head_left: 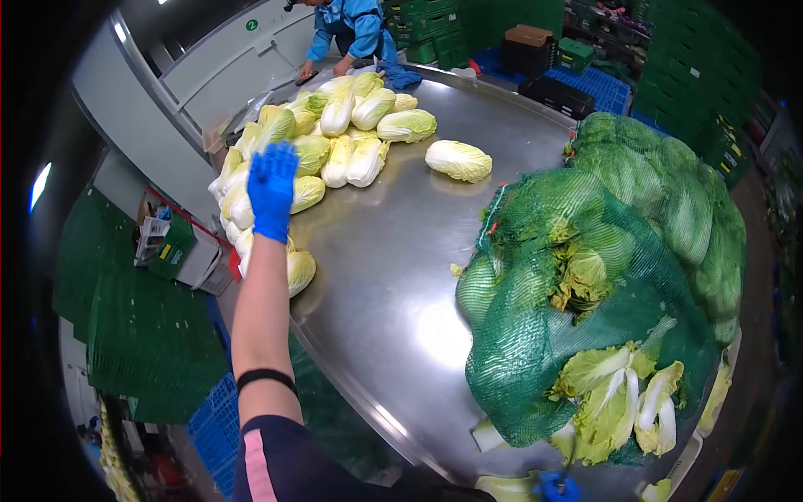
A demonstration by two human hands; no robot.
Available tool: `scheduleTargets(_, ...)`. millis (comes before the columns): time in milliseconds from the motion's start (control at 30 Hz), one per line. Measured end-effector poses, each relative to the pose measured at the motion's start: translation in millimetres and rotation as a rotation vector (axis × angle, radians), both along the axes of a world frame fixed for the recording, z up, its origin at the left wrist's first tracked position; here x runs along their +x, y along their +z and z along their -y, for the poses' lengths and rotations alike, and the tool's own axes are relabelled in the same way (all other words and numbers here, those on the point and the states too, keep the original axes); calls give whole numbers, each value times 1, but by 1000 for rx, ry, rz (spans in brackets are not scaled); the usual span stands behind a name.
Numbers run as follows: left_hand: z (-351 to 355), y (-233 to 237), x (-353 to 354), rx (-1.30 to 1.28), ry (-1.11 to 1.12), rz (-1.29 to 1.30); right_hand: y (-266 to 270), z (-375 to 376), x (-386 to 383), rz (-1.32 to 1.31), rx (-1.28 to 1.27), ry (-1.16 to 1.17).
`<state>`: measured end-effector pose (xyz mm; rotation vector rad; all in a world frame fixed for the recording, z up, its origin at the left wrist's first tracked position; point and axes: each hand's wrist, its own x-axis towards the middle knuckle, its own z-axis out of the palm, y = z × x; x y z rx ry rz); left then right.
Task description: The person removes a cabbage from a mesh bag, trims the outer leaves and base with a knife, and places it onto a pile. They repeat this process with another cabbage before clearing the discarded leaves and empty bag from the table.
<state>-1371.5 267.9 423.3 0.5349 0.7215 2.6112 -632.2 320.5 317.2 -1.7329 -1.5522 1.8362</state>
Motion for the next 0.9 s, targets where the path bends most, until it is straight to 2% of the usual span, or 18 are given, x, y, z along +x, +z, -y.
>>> scheduleTargets(33,-8,-9,25,-90,-48,-51,-7,7,-6,-65,-90,79)
scheduleTargets(67,-11,-24,56,-181,-98,-96,-34,20,-6,-177,-76,170)
scheduleTargets(100,-12,-41,86,-307,-117,-131,-40,25,-14,-175,-101,295)
scheduleTargets(133,-12,-57,114,-428,-131,-172,-26,27,-30,-235,-218,294)
scheduleTargets(200,-9,-73,164,-521,-206,-191,-62,46,-28,-299,-74,358)
scheduleTargets(300,-6,-59,213,-613,-176,-278,-68,39,-20,-196,57,349)
scheduleTargets(333,-6,-49,223,-612,-186,-286,-83,38,-8,-247,-30,278)
scheduleTargets(400,-11,-26,247,-568,-170,-417,-98,34,22,-210,180,273)
scheduleTargets(467,-18,-6,271,-547,-185,-582,-88,28,49,-120,72,132)
scheduleTargets(500,-27,2,288,-501,-219,-561,-90,25,66,-53,159,117)
scheduleTargets(567,-47,15,331,-463,-323,-618,-88,19,104,-40,168,-57)
scheduleTargets(633,-72,6,369,-435,-468,-639,-100,7,156,23,276,-184)
scheduleTargets(700,-101,-4,412,-546,-619,-662,-106,-10,208,99,491,-372)
scheduleTargets(767,-132,-17,451,-685,-748,-729,-88,-26,260,83,298,-691)
scheduleTargets(800,-146,-25,466,-785,-789,-775,-86,-33,276,134,370,-787)
scheduleTargets(833,-165,-39,474,-916,-738,-879,-85,-35,290,115,450,-801)
scheduleTargets(867,-186,-53,476,-911,-736,-883,-72,-38,296,95,530,-814)
scheduleTargets(900,-209,-66,476,-1021,-545,-1015,-65,-39,297,89,537,-815)
